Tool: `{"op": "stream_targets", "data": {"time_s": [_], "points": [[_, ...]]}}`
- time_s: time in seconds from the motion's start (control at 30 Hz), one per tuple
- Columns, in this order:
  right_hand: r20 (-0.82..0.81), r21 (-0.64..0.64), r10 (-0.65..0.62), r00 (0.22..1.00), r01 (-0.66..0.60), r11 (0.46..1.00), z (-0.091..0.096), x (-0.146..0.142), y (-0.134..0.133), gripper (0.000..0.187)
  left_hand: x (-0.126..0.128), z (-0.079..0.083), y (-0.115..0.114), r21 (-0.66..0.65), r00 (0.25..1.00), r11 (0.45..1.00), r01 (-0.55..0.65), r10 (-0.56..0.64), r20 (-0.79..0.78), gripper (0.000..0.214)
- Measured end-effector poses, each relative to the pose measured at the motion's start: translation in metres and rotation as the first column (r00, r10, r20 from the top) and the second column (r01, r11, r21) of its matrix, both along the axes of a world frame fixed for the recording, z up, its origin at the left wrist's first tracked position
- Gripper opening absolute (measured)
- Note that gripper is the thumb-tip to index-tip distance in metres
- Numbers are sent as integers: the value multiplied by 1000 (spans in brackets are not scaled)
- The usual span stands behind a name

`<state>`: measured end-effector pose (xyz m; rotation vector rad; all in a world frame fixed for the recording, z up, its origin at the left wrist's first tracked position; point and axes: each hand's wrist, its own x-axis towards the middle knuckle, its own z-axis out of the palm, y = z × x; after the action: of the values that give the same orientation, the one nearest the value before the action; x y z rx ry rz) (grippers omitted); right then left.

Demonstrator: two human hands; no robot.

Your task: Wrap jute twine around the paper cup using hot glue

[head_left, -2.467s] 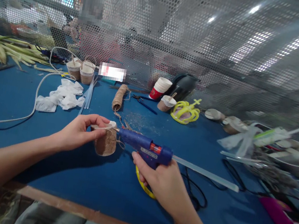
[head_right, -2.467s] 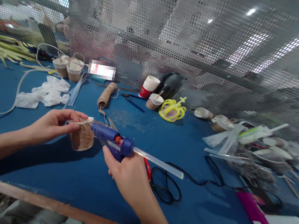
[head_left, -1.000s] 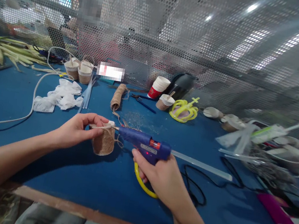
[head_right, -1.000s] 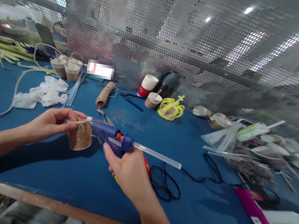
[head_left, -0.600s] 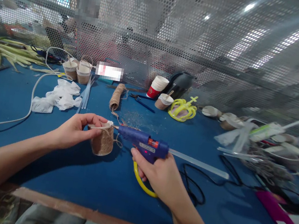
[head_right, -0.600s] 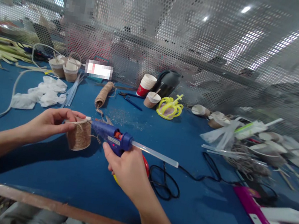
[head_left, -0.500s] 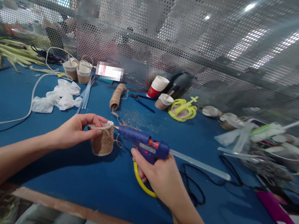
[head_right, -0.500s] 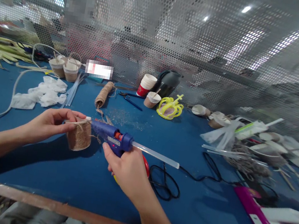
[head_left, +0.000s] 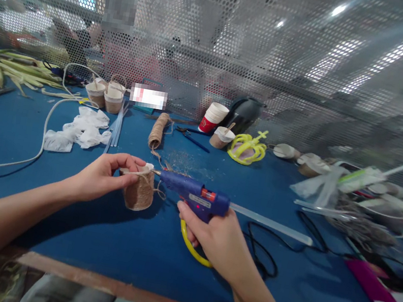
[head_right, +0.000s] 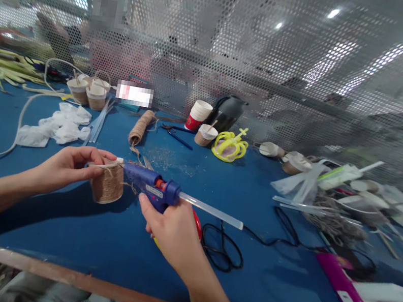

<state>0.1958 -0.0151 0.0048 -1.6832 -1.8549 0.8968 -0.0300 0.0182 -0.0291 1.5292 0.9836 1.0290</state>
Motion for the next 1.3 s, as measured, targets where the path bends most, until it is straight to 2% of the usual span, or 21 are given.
{"op": "stream_targets", "data": {"time_s": [0.8, 1.07, 1.3], "points": [[-70, 6, 41, 997, -41, 999, 0, -1, -4, 28, 0, 0, 1, -6, 1000, 1000, -2, 2, -4, 20], [-28, -2, -9, 1000, 8, 1000, -2, 1, 2, 32, 0, -1, 1, 7, 1000, 1000, 5, -5, -22, 20], [-28, 16, 29, 999, -29, 999, 2, 0, -2, 32, 0, 0, 0, 0, 1000, 1000, 2, -2, -12, 21]]}}
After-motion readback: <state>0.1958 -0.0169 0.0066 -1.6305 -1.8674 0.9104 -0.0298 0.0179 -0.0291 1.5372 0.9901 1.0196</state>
